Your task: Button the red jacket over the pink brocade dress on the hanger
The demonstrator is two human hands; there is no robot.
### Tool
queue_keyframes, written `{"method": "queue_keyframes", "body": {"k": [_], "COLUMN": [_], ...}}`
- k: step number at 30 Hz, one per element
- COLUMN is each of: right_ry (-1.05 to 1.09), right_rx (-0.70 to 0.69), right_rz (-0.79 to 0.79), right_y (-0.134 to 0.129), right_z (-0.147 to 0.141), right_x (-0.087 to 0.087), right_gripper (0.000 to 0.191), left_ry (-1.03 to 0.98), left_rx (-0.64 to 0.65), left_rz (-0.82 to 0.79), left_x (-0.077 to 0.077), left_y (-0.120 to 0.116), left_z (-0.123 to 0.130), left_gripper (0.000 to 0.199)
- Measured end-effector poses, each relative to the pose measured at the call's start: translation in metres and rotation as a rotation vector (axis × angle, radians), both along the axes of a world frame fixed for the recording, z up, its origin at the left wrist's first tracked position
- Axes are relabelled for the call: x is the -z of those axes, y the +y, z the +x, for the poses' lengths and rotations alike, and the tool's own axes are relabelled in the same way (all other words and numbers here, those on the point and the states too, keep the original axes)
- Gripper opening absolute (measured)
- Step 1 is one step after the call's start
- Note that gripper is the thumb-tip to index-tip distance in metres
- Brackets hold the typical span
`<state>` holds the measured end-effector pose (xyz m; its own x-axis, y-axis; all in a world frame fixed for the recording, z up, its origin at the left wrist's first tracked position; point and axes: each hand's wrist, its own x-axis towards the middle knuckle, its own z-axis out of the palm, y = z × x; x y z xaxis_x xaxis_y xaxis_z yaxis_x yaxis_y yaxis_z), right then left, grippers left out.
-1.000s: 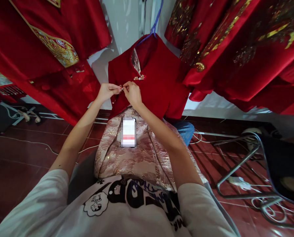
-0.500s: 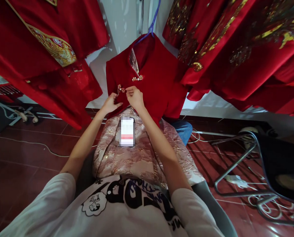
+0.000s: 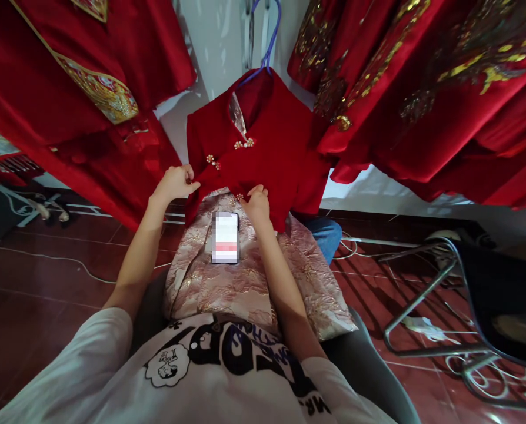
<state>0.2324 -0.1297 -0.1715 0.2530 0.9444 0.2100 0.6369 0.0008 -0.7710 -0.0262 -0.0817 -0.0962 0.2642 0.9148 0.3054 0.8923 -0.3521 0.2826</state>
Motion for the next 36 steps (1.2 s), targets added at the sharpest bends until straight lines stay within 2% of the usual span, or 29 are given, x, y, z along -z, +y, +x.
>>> {"method": "queue_keyframes", "body": {"k": [2, 4, 8, 11, 14, 18, 23, 26, 30, 36], "right_ry": [-0.026, -0.049, -0.054, -0.011, -0.002, -0.02, 0.1, 0.174, 0.208, 0.183], "right_rx": [-0.022, -0.034, 0.001, -0.058, -0.085, -0.116, -0.169, -0.164, -0.176, -0.4], "right_rz": [-0.053, -0.073, -0.005, -0.042, -0.071, 0.022, 0.031, 0.045, 0.102, 0.118], "right_y": [-0.004, -0.006, -0.004, 0.001, 0.004, 0.002, -0.001, -0.002, -0.008, -0.022], "right_z": [-0.001, 0.0, 0.0, -0.002, -0.004, -0.002, 0.002, 0.005, 0.004, -0.02], "right_x": [-0.003, -0.005, 0.0, 0.007, 0.013, 0.014, 0.005, -0.002, -0.014, -0.029], "right_gripper": [0.019, 0.016, 0.031, 0.026, 0.02, 0.026, 0.036, 0.036, 0.028, 0.016], "left_ry": [-0.031, -0.046, 0.085, 0.141, 0.1, -0.01, -0.026, 0.004, -0.038, -0.208], "left_rx": [0.015, 0.098, 0.248, 0.305, 0.306, 0.25, 0.307, 0.305, 0.423, 0.487], "left_rz": [0.036, -0.002, -0.237, -0.355, -0.321, -0.21, -0.307, -0.344, -0.363, -0.378], "left_x": [-0.007, -0.008, 0.004, 0.012, 0.01, -0.005, -0.013, -0.008, 0.0, 0.01], "left_y": [-0.008, -0.013, -0.009, -0.005, -0.006, -0.016, -0.023, -0.018, -0.009, -0.002], "left_z": [0.011, 0.021, 0.032, 0.034, 0.032, 0.029, 0.031, 0.03, 0.027, 0.029], "left_gripper": [0.013, 0.017, 0.027, 0.034, 0.026, 0.014, 0.017, 0.014, 0.011, 0.015]}}
